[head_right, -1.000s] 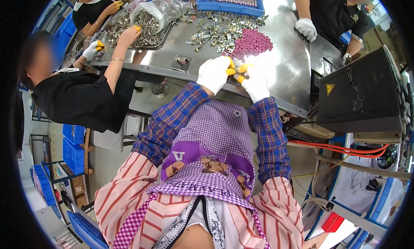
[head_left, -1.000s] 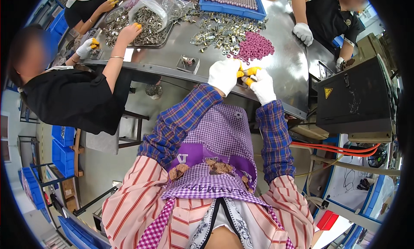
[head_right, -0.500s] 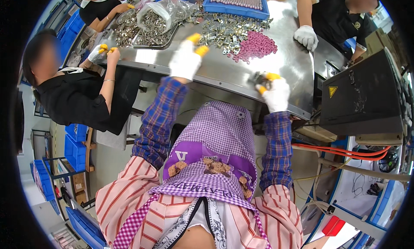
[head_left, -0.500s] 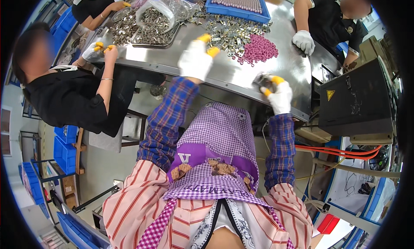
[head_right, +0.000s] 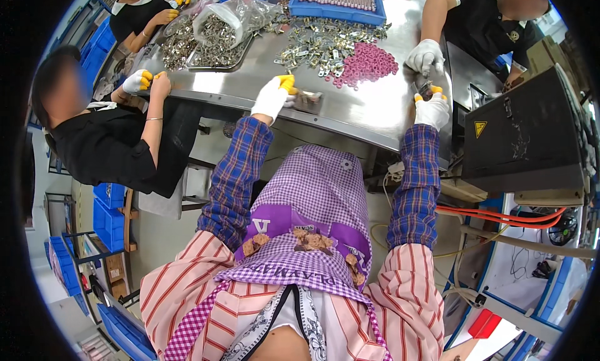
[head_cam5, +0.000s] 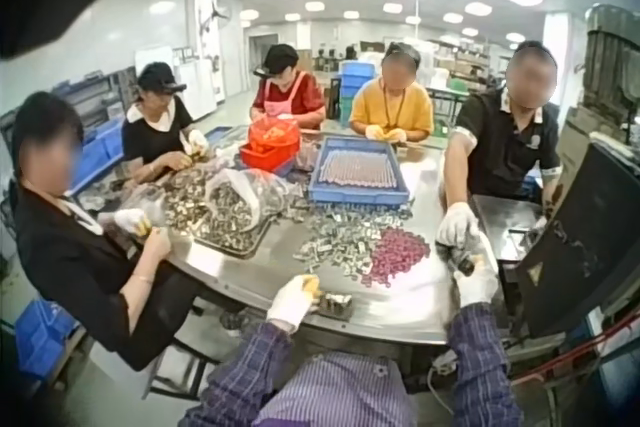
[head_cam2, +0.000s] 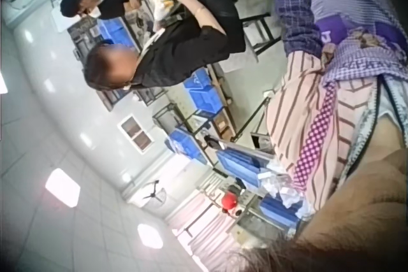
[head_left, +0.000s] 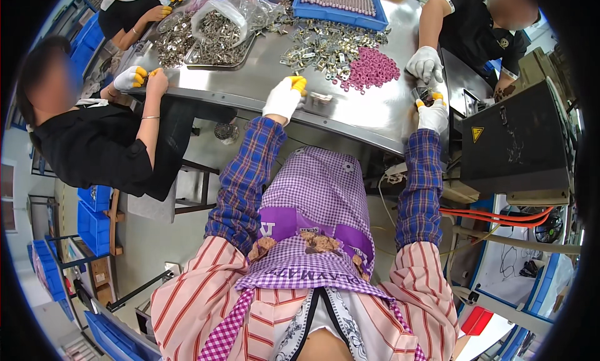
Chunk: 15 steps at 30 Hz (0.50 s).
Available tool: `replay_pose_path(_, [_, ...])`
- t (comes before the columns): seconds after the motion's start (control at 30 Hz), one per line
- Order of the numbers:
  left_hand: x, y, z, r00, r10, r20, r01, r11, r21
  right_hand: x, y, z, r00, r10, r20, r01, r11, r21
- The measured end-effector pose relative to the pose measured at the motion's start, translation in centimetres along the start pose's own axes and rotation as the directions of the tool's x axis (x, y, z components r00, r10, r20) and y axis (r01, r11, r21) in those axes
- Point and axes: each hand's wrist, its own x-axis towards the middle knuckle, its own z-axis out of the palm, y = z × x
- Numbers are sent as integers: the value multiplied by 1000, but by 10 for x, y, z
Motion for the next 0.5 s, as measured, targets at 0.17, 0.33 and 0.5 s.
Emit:
replay_pose_path(0.17, [20, 6, 14, 988, 155, 1, -153, 977, 150, -1, 5, -1, 1000, 21, 3, -21, 1000, 8])
replay_pose_path(0.33, [30, 13, 6, 986, 165, -26, -148, 932, 331, 1, -5, -5, 1000, 27, 16, -27, 1000, 3])
replay_pose_path(0.5, [-4, 24, 10, 996, 90, 25, -91, 994, 53, 7, 8, -2, 999, 40, -28, -41, 999, -24])
